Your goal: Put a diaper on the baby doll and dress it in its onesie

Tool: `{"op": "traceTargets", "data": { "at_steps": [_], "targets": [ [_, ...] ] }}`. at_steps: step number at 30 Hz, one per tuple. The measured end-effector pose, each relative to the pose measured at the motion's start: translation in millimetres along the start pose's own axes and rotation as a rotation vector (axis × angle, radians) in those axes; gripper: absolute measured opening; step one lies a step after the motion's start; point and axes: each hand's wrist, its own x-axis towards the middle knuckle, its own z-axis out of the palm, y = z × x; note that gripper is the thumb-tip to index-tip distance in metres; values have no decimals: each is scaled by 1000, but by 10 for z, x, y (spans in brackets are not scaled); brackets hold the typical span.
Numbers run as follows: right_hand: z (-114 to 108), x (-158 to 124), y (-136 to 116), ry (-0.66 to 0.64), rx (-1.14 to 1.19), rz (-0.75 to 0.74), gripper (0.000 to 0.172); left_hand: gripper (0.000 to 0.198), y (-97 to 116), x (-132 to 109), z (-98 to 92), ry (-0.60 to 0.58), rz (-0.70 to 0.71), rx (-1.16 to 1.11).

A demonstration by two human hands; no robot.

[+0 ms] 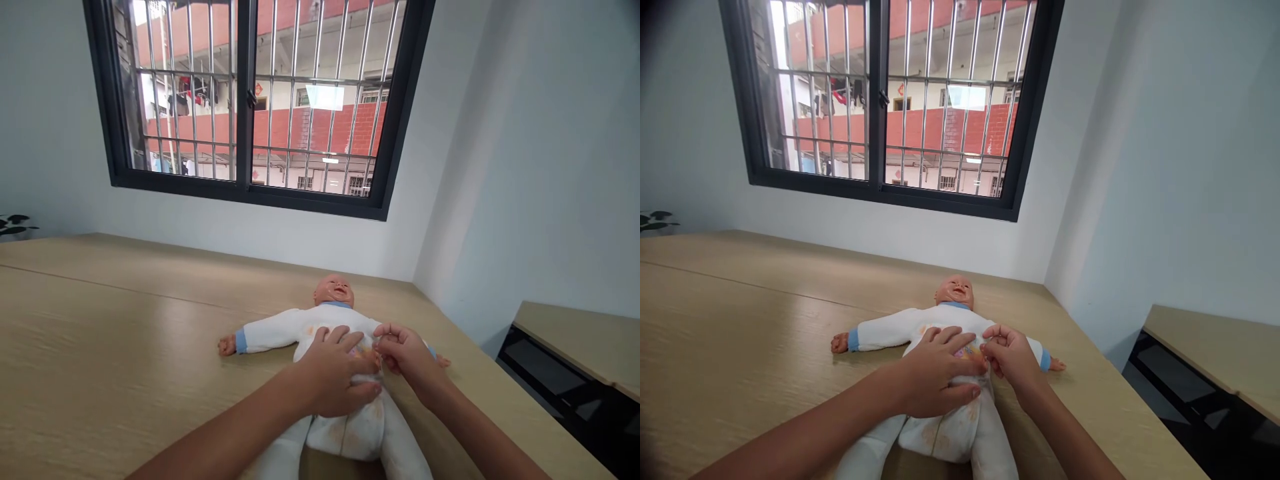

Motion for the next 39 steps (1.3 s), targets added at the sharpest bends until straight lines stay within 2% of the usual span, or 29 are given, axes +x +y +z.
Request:
{"op": "traceTargets", "data": {
  "at_steps": [4,9,14,20,22,25,27,28,31,33,35,39],
  "targets": [
    [114,25,-15,-9,-50,-61,31,31,8,22,39,-18,-13,7],
    [263,115,126,-31,-52,-119,26,36,5,35,79,-25,3,23],
    [285,114,213,10,-193,-204,25,40,-16,24,89,-27,5,21],
    [224,58,138,-142,-12,-131,41,33,-5,6,71,18,15,-3],
    [208,57,124,-118,33,-132,45,33,-8,2,3,-13,9,-33],
    [175,59,150,-11,27,-161,43,38,-51,-1,-189,-159,18,-132],
    [142,48,204,51,-32,-203,38,43,-118,-4,-344,-254,17,-211],
    [126,38,240,66,-68,-228,36,45,-166,-7,-414,-260,1,-247],
    [90,1,369,53,-166,-283,32,43,-372,-17,-528,-150,-116,-333],
    [82,-15,445,46,-219,-302,34,34,-536,-24,-512,-117,-190,-377],
    [81,-15,496,38,-249,-307,36,28,-683,-29,-449,-148,-229,-431],
    [75,6,536,11,-235,-295,39,38,-843,-34,-325,-175,-256,-536]
  ]
}}
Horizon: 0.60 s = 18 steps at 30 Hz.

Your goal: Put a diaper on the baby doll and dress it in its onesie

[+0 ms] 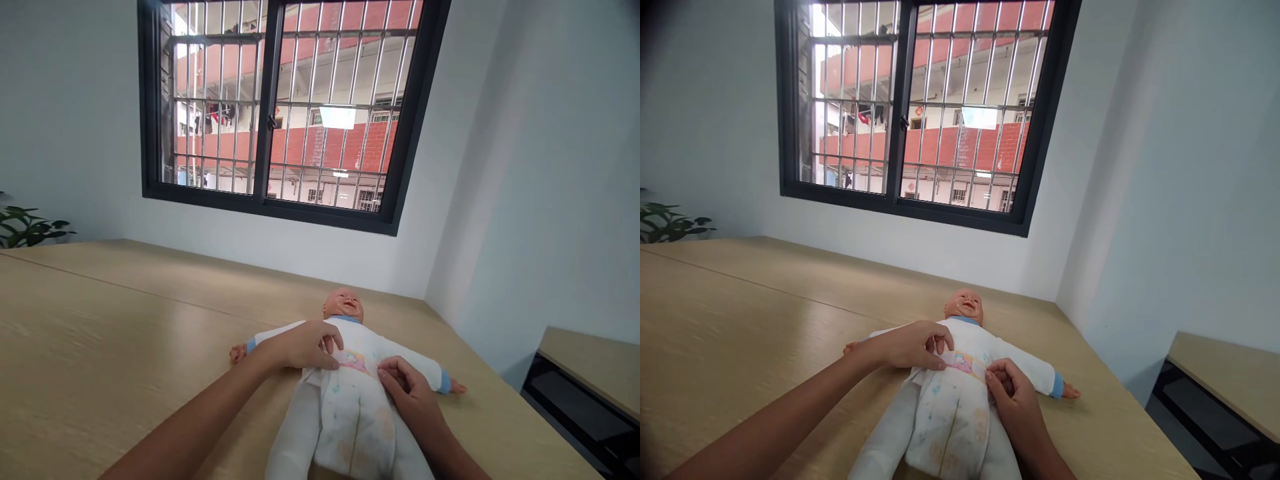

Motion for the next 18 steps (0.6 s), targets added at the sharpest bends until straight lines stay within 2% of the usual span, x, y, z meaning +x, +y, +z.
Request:
{"op": "traceTargets", "data": {
  "at_steps": [8,13,18],
  "targets": [
    [-9,33,32,-35,-39,43,42,41,-14,14,80,21,-50,-47],
    [-38,16,-126,43,-169,59,39,41,37,-8,37,15,-67,-5],
    [-49,6,-303,-4,-67,43,39,38,79,-29,12,6,-35,9]
  ]
}}
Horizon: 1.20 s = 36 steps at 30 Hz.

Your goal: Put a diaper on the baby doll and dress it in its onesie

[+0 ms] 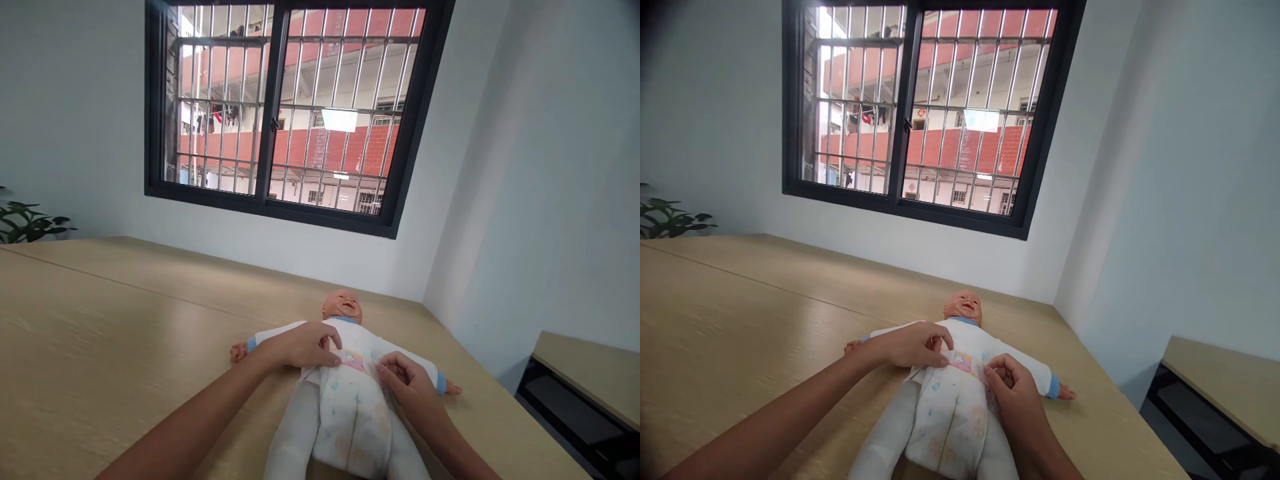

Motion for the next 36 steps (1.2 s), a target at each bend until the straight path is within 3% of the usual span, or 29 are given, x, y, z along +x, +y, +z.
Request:
{"op": "traceTargets", "data": {
  "at_steps": [3,7,11,13,16,19,23,26,29,33,36],
  "targets": [
    [66,-1,-49,-44,-15,-29,40,35,13,27,79,39,44,-37],
    [152,4,-63,24,-134,-44,37,20,5,74,146,23,99,-91],
    [155,12,-67,31,-241,-41,32,16,4,36,11,13,91,-23],
    [145,16,-89,14,-323,-56,28,12,51,-44,-112,-64,-21,136],
    [123,23,-161,8,-448,-53,20,11,179,-212,-267,-214,-350,594],
    [13,25,-236,19,-652,-1,16,9,302,-342,-317,-140,-479,856],
    [-380,15,-208,-23,-1015,131,8,18,366,-352,-240,118,-293,633],
    [-672,17,-144,-16,-1128,199,10,35,382,-304,-138,113,-133,453],
    [-696,21,-169,-27,-944,139,6,50,399,-281,-48,21,-78,468],
    [-337,-16,-294,-145,-299,21,33,75,361,-268,-5,-30,-83,425],
    [-97,-66,-380,-128,-200,-1,55,95,284,-242,-51,-18,-93,320]
  ]
}}
